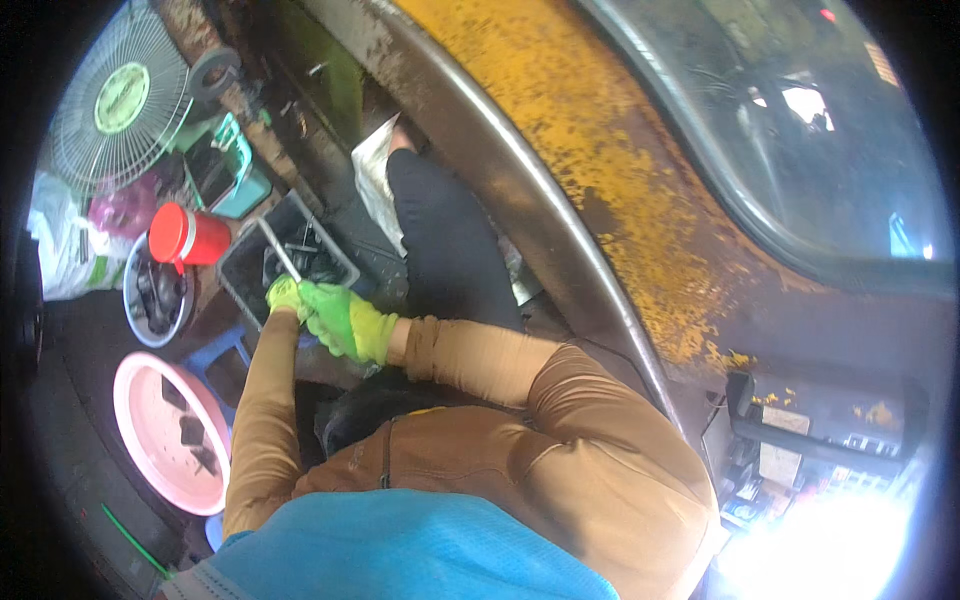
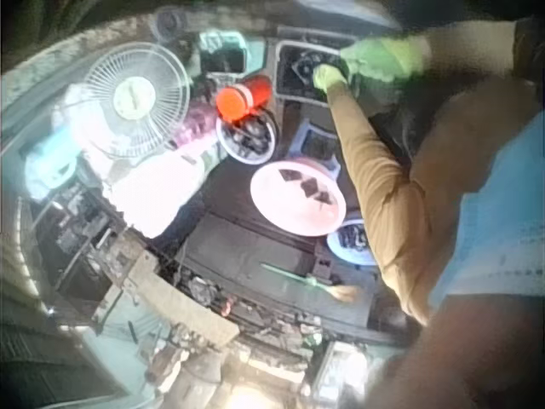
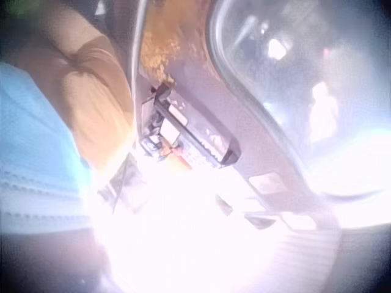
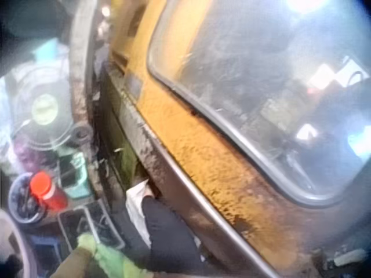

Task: The person cleans black molded parts by hand and with a cloth, wiping each piece individually and placing them into a white bowl. They also use a metal tool to scrape residue from a black tray and transfer debris into a pink basin.

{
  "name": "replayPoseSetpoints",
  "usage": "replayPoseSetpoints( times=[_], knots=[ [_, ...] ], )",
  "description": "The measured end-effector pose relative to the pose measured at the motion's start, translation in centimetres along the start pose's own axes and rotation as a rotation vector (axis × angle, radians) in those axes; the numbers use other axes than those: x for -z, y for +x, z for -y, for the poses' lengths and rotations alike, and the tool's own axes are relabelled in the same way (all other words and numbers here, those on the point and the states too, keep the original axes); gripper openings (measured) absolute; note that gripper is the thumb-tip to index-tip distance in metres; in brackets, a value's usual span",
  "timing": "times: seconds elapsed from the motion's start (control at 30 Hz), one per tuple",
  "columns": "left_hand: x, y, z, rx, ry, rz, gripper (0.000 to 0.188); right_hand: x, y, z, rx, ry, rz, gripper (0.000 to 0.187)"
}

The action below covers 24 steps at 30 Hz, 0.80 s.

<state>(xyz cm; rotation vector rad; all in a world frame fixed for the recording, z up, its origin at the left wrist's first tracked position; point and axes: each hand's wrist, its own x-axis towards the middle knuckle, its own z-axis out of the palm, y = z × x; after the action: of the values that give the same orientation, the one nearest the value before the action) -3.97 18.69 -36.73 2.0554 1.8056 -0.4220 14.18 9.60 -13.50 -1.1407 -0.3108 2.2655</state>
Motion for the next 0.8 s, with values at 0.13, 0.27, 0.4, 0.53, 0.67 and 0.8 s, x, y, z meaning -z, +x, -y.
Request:
replayPoseSetpoints(
  times=[0.13, 0.27, 0.4, 0.53, 0.67, 0.8],
  knots=[
    [2.8, -1.7, 2.3, 0.055, -0.075, -0.315, 0.021, -0.3, 0.2, -0.5, 0.027, -0.064, -0.067, 0.035],
    [4.6, -6.1, 6.1, 0.004, -0.473, -0.613, 0.030, 0.1, 1.0, -1.4, 0.039, -0.103, -0.041, 0.034],
    [2.6, -10.3, 8.4, 0.393, -1.695, -0.168, 0.028, 0.8, 2.0, -3.0, 0.153, -0.222, 0.016, 0.036],
    [-1.6, -13.9, 10.2, 0.375, -1.507, -0.124, 0.029, 2.4, 4.5, -5.6, 0.508, -1.015, -0.014, 0.034],
    [-3.4, -13.6, 11.3, 0.302, -0.962, -0.151, 0.019, 3.8, 6.7, -7.5, 0.527, -1.840, 0.000, 0.029],
    [-3.9, -12.4, 10.7, 0.484, -0.973, -0.155, 0.042, 3.9, 7.0, -8.6, 0.394, -1.673, -0.232, 0.046]
  ],
)
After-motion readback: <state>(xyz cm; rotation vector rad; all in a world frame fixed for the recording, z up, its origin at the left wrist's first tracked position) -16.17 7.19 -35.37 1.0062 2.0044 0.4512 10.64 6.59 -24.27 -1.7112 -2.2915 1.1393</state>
